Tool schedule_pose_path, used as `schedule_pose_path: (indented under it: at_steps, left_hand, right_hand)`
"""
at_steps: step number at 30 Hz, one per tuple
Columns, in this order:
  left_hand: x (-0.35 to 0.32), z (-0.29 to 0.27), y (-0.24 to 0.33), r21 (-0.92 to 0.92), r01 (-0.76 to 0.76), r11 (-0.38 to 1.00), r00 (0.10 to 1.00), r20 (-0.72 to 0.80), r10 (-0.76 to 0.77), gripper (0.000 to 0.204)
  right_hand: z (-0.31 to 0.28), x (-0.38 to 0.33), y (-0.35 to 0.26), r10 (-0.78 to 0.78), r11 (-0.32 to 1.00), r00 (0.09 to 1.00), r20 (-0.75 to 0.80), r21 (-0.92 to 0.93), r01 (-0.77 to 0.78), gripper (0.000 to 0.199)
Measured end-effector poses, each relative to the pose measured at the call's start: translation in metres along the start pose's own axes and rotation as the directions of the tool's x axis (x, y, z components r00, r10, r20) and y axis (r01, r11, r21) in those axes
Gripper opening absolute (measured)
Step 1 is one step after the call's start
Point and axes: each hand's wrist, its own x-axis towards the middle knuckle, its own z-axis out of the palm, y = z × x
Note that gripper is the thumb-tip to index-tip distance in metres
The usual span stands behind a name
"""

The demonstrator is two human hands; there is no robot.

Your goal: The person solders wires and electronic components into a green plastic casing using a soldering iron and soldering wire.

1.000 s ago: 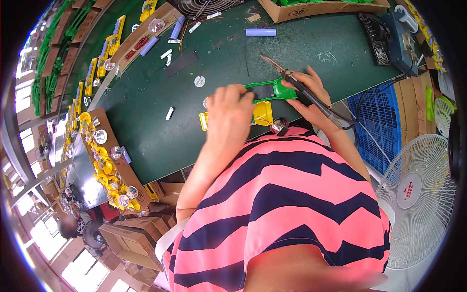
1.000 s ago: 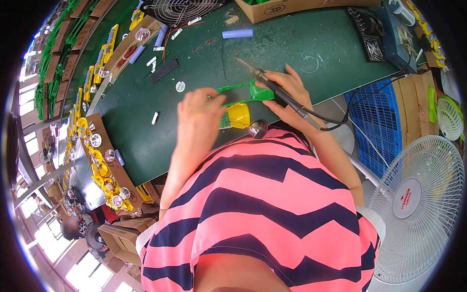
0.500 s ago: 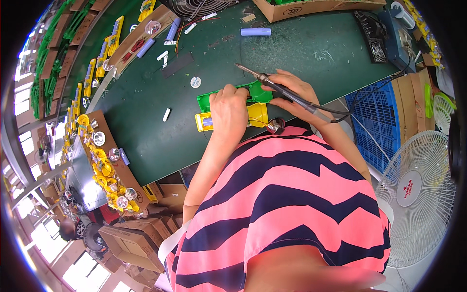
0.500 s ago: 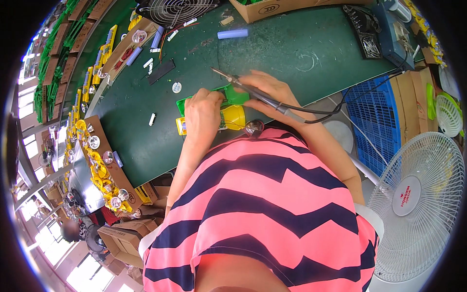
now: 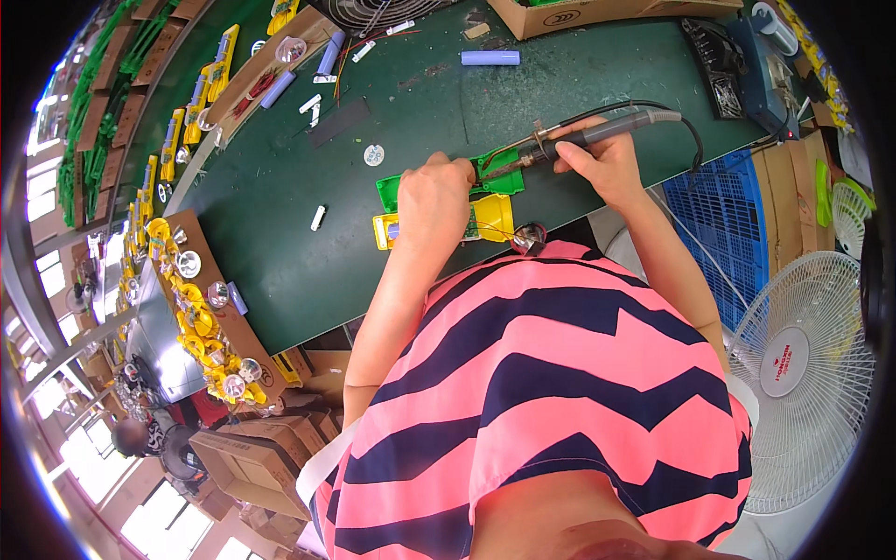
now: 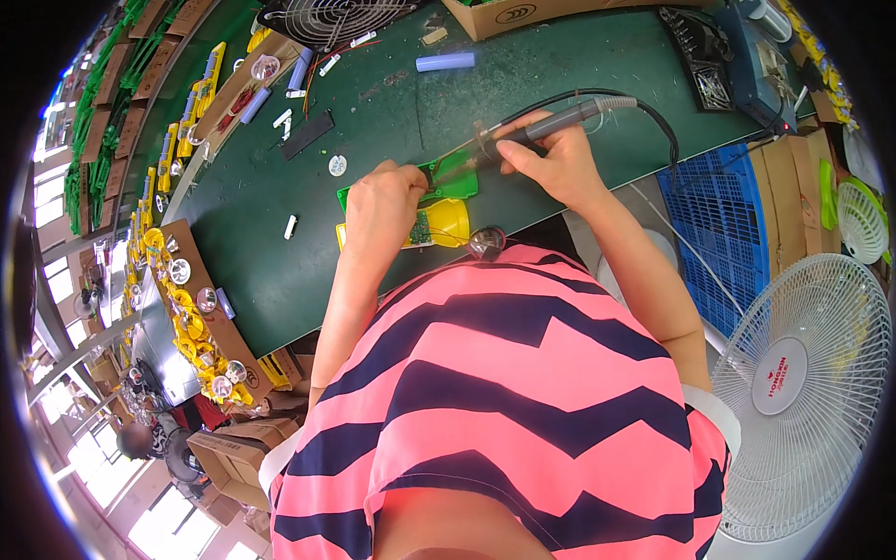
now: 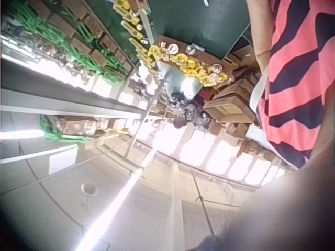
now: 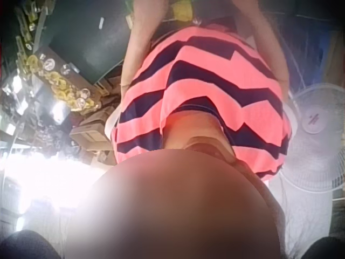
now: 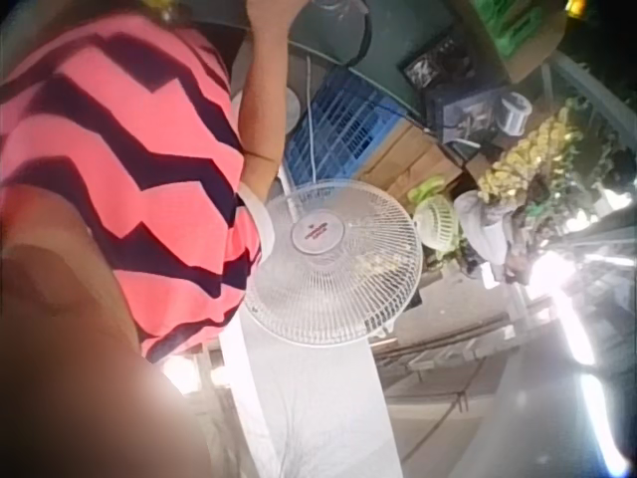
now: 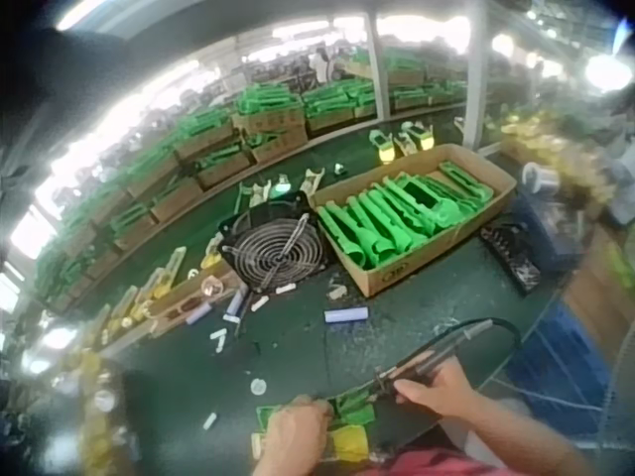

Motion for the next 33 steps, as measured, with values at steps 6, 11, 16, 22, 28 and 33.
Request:
schedule_pose_path:
  at_steps: [6,11,16,22,28,33]
  left_hand:
    - [0.002,-0.001,0.001,0.006,0.006,1.0,1.0,0.027,-0.007,0.007]
    - [0.002,0.0,-0.001,0.017,0.002,1.0,1.0,0.027,-0.003,0.008]
    - [0.004,-0.005,0.002,0.018,-0.004,1.0,0.998,0.059,0.003,0.008]
    - [0.005,-0.004,0.003,0.053,0.006,0.999,0.998,0.058,-0.009,0.009]
    - [0.004,-0.003,0.005,0.084,0.004,0.996,0.999,0.048,-0.008,0.009]
    - [0.002,-0.002,0.005,0.078,-0.036,0.996,0.999,0.018,0.035,0.007]
  right_hand:
    - [0.002,0.003,0.009,0.016,1.0,0.999,0.042,-0.024,-0.015,0.018]
    - [0.004,0.001,0.012,-0.003,0.999,1.0,0.018,-0.05,0.004,0.018]
    - [0.003,0.0,0.011,0.031,0.999,0.999,0.012,-0.036,-0.03,0.018]
    - [0.011,-0.009,-0.001,-0.052,0.997,0.997,-0.05,-0.065,0.049,0.016]
    - [0.026,-0.036,-0.008,-0.237,0.969,0.955,-0.179,0.032,0.247,0.015]
    - [0.045,-0.045,0.002,-0.35,0.787,0.917,0.19,-0.471,0.398,0.065]
